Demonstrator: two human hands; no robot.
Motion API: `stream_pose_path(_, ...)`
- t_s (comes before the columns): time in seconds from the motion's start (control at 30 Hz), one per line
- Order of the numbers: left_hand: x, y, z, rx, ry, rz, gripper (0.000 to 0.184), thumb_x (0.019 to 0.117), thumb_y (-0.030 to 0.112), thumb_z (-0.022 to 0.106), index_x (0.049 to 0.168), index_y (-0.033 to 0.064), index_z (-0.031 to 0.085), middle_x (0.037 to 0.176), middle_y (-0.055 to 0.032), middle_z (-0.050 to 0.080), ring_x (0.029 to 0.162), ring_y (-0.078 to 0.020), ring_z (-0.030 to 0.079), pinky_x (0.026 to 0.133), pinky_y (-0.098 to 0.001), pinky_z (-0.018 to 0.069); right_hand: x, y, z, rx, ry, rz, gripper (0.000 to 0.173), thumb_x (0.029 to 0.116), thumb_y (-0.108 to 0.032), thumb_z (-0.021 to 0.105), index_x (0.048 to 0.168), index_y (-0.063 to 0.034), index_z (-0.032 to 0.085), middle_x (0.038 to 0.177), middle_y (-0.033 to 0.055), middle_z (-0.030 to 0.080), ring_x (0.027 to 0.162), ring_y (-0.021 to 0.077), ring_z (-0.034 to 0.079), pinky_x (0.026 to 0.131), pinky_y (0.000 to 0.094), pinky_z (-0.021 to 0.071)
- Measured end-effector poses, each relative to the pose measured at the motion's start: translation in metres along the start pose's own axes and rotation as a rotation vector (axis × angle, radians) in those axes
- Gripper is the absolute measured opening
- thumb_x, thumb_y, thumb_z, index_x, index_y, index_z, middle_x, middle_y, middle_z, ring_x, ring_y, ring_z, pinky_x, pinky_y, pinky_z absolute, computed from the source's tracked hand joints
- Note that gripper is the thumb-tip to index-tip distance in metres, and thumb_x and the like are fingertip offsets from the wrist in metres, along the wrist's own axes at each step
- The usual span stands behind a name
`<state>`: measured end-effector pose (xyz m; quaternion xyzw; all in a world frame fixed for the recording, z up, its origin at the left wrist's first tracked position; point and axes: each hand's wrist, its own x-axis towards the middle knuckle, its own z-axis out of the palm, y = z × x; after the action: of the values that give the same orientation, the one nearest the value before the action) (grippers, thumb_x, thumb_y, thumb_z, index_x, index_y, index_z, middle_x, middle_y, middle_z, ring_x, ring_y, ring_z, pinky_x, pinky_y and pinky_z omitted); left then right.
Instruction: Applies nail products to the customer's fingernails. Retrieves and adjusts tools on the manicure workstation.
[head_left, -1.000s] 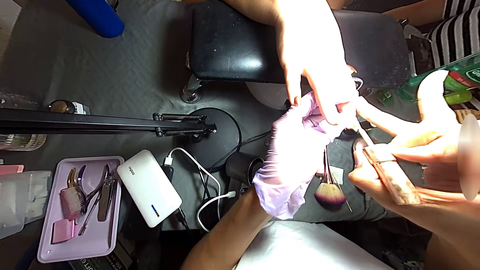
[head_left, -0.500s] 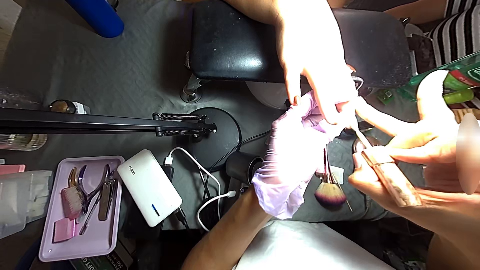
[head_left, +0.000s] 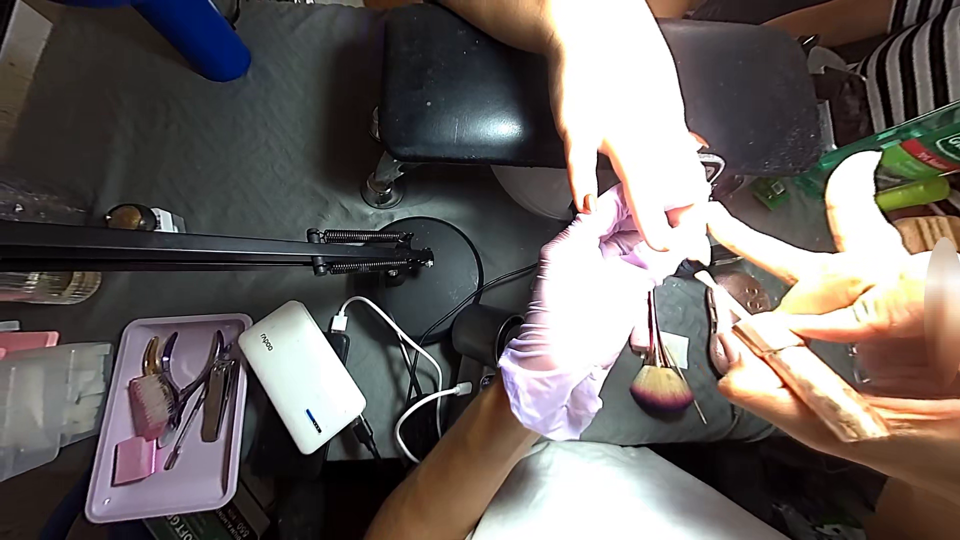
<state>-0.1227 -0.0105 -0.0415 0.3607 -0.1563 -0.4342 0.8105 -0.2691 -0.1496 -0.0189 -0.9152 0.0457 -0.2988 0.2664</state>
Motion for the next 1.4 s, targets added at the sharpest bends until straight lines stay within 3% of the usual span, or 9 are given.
stream_pose_path(0.1, 0.001, 0.001, 0.0, 0.006, 0.014, -0.003, 0.034, 0.0988, -0.006, 0.053, 0.127, 0.0129, 0.059, 0.1, 0.0011, 0.066, 0.087, -0.0022, 0.064, 0.075, -0.0163, 0.0537, 0.004, 0.005, 0.0, 0.06, 0.045, -0.037, 0.018, 0.0822, -0.019, 0.077, 0.08, -0.0133, 0.06, 0.082, 0.0022, 0.071, 0.091, 0.0274, 0.075, 0.099, 0.0619, 0.0578)
stream_pose_path(0.27, 0.0, -0.002, 0.0, -0.012, 0.007, 0.012, 0.034, 0.1001, -0.003, 0.051, 0.128, 0.0144, 0.059, 0.101, 0.0017, 0.066, 0.086, -0.0016, 0.064, 0.074, -0.0157, 0.0536, 0.011, -0.006, 0.007, -0.019, 0.049, -0.012, 0.022, 0.085, -0.02, 0.078, 0.087, -0.0136, 0.057, 0.101, 0.0051, 0.074, 0.102, 0.0274, 0.074, 0.096, 0.0525, 0.0612)
stream_pose_path(0.37, 0.0, -0.001, 0.001, 0.019, 0.007, 0.012, 0.03, 0.1017, -0.001, 0.051, 0.127, 0.0142, 0.059, 0.102, 0.0015, 0.066, 0.089, -0.0024, 0.064, 0.076, -0.0167, 0.0539, 0.011, -0.013, 0.011, -0.136, 0.063, -0.014, 0.025, 0.0869, -0.024, 0.077, 0.085, -0.0108, 0.056, 0.099, 0.0095, 0.075, 0.091, 0.0208, 0.075, 0.085, 0.0407, 0.0626)
stream_pose_path(0.5, 0.001, 0.0, 0.003, 0.013, 0.029, -0.015, 0.027, 0.1033, 0.004, 0.05, 0.126, 0.0154, 0.059, 0.101, 0.0025, 0.066, 0.087, -0.0015, 0.064, 0.074, -0.0156, 0.0536, 0.011, -0.018, 0.012, -0.201, 0.054, -0.031, 0.027, 0.0885, -0.026, 0.076, 0.083, -0.0105, 0.054, 0.09, 0.0087, 0.074, 0.092, 0.0216, 0.075, 0.089, 0.0429, 0.061)
stream_pose_path(0.67, 0.0, -0.001, 0.003, 0.011, 0.032, -0.015, 0.031, 0.1013, 0.0, 0.053, 0.129, 0.0145, 0.059, 0.101, 0.0015, 0.067, 0.086, -0.0021, 0.065, 0.074, -0.0162, 0.0544, 0.009, -0.016, 0.011, -0.231, 0.022, -0.011, 0.029, 0.0893, -0.03, 0.075, 0.082, -0.01, 0.055, 0.088, 0.0094, 0.073, 0.083, 0.0159, 0.072, 0.077, 0.0323, 0.0577)
stream_pose_path(0.83, 0.001, -0.001, 0.003, -0.001, 0.026, -0.02, 0.027, 0.1032, 0.003, 0.049, 0.126, 0.0153, 0.059, 0.101, 0.0022, 0.066, 0.087, -0.0016, 0.064, 0.073, -0.0153, 0.0532, 0.01, -0.017, 0.012, -0.251, 0.051, -0.028, 0.029, 0.0891, -0.028, 0.075, 0.08, -0.0098, 0.055, 0.079, 0.0079, 0.071, 0.082, 0.018, 0.073, 0.081, 0.0385, 0.0601)
stream_pose_path(1.23, -0.001, -0.001, 0.002, 0.039, 0.021, -0.016, 0.029, 0.1021, 0.002, 0.051, 0.127, 0.0154, 0.059, 0.101, 0.002, 0.066, 0.087, -0.002, 0.064, 0.074, -0.0162, 0.0537, 0.007, -0.015, 0.011, -0.221, 0.033, -0.013, 0.028, 0.0899, -0.028, 0.074, 0.082, -0.0099, 0.054, 0.096, 0.0121, 0.076, 0.086, 0.0174, 0.075, 0.077, 0.0324, 0.0601)
stream_pose_path(1.3, 0.0, -0.001, 0.002, 0.052, 0.029, -0.023, 0.03, 0.1017, 0.002, 0.052, 0.128, 0.0152, 0.06, 0.102, 0.0009, 0.067, 0.087, -0.0033, 0.065, 0.074, -0.0176, 0.054, 0.005, -0.014, 0.009, -0.211, 0.031, -0.004, 0.027, 0.0892, -0.028, 0.074, 0.082, -0.0096, 0.056, 0.09, 0.0104, 0.075, 0.08, 0.0136, 0.072, 0.072, 0.0287, 0.0572)
stream_pose_path(1.4, 0.001, 0.001, 0.002, 0.004, 0.024, -0.029, 0.029, 0.1028, 0.003, 0.051, 0.127, 0.0153, 0.059, 0.102, 0.0015, 0.066, 0.087, -0.0026, 0.065, 0.075, -0.0168, 0.0546, 0.002, -0.012, 0.003, -0.144, -0.013, 0.015, 0.025, 0.0883, -0.026, 0.073, 0.08, -0.0116, 0.055, 0.087, 0.0064, 0.074, 0.081, 0.0129, 0.072, 0.078, 0.0343, 0.0602)
